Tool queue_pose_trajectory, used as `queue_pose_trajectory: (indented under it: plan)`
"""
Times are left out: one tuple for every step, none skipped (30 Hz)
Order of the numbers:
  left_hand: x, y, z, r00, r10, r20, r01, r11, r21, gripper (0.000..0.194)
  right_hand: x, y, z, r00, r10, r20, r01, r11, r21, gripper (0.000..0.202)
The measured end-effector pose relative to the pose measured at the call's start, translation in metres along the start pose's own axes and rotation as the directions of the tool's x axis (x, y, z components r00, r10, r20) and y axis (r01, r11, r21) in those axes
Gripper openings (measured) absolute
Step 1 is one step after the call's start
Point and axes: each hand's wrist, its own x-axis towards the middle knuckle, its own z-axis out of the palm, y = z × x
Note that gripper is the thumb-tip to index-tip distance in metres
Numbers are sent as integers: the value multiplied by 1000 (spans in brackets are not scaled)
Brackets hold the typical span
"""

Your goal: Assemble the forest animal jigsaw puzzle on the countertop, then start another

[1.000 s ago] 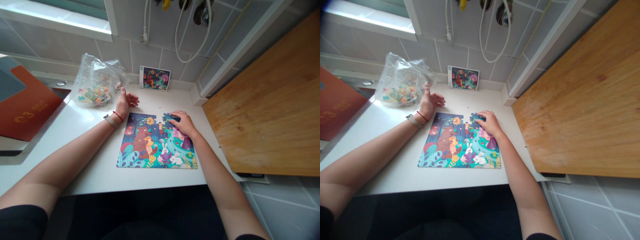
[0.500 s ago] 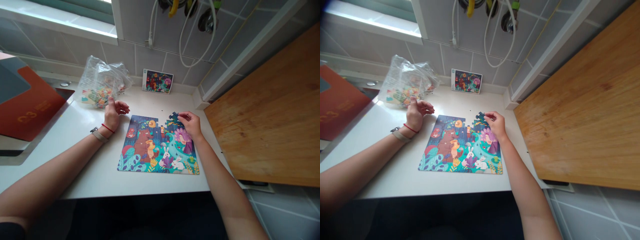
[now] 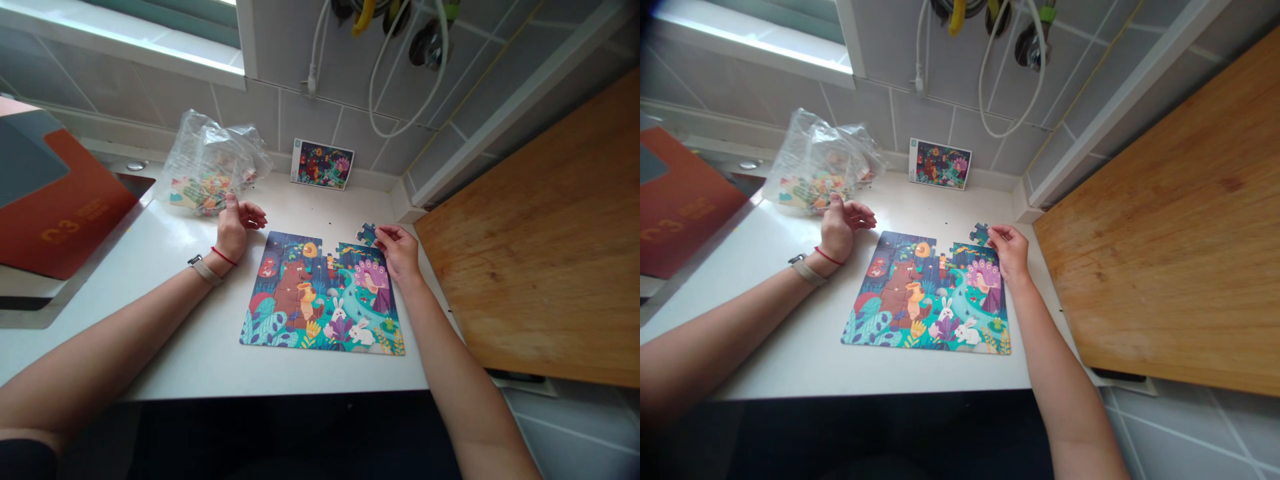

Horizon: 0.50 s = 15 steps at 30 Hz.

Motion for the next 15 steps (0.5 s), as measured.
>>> queue_pose_trajectory:
  plan:
    - [0, 0, 0, 1000, -1, -2, 1, 1000, 3, 82, -2, 0, 2, 1000, 6, 7, -6, 1000, -6, 41]
    - [0, 1, 1, 1000, -1, -4, 1, 1000, 4, 82, -3, -1, 3, 1000, 9, 12, -9, 1000, -13, 42]
    - [0, 1, 1, 1000, 0, -4, 0, 1000, 3, 82, -5, -1, 5, 1000, 11, 16, -11, 1000, -20, 42]
    - [0, 1, 1, 1000, 2, -2, -2, 1000, -1, 82, -6, -1, 6, 1000, 12, 19, -12, 1000, -27, 42]
    - [0, 2, 1, 1000, 4, -1, -4, 1000, -5, 82, -7, -1, 7, 1000, 14, 20, -13, 999, -31, 43]
    - [-1, 2, 1, 1000, 5, 1, -5, 1000, -8, 82, -8, -2, 7, 1000, 17, 22, -16, 999, -35, 43]
    - [-1, 2, 2, 1000, 4, 3, -4, 1000, -10, 82, -8, -2, 8, 999, 20, 25, -19, 999, -38, 44]
    - [-1, 3, 2, 1000, 1, 5, -1, 1000, -9, 82, -8, -2, 8, 999, 24, 29, -23, 999, -42, 45]
    - [-1, 3, 2, 1000, -2, 5, 2, 1000, -6, 83, -8, -2, 8, 999, 27, 33, -25, 999, -47, 46]
    - [-1, 3, 2, 1000, -6, 5, 6, 1000, 0, 83, -8, -1, 8, 999, 30, 37, -28, 998, -54, 47]
    - [-1, 4, 2, 1000, -10, 3, 10, 1000, 7, 83, -8, -1, 7, 999, 33, 41, -30, 998, -60, 47]
    - [-2, 4, 2, 1000, -13, 2, 13, 1000, 14, 82, -8, -1, 7, 998, 36, 45, -33, 997, -64, 48]
    - [-2, 4, 2, 1000, -15, 1, 15, 1000, 20, 82, -8, 0, 7, 998, 38, 49, -35, 997, -66, 48]
    - [-2, 4, 2, 1000, -16, 1, 16, 1000, 24, 82, -8, 0, 7, 998, 39, 51, -35, 997, -67, 48]
    - [-2, 4, 2, 1000, -15, 2, 15, 1000, 25, 82, -8, 1, 7, 998, 38, 55, -34, 997, -69, 48]
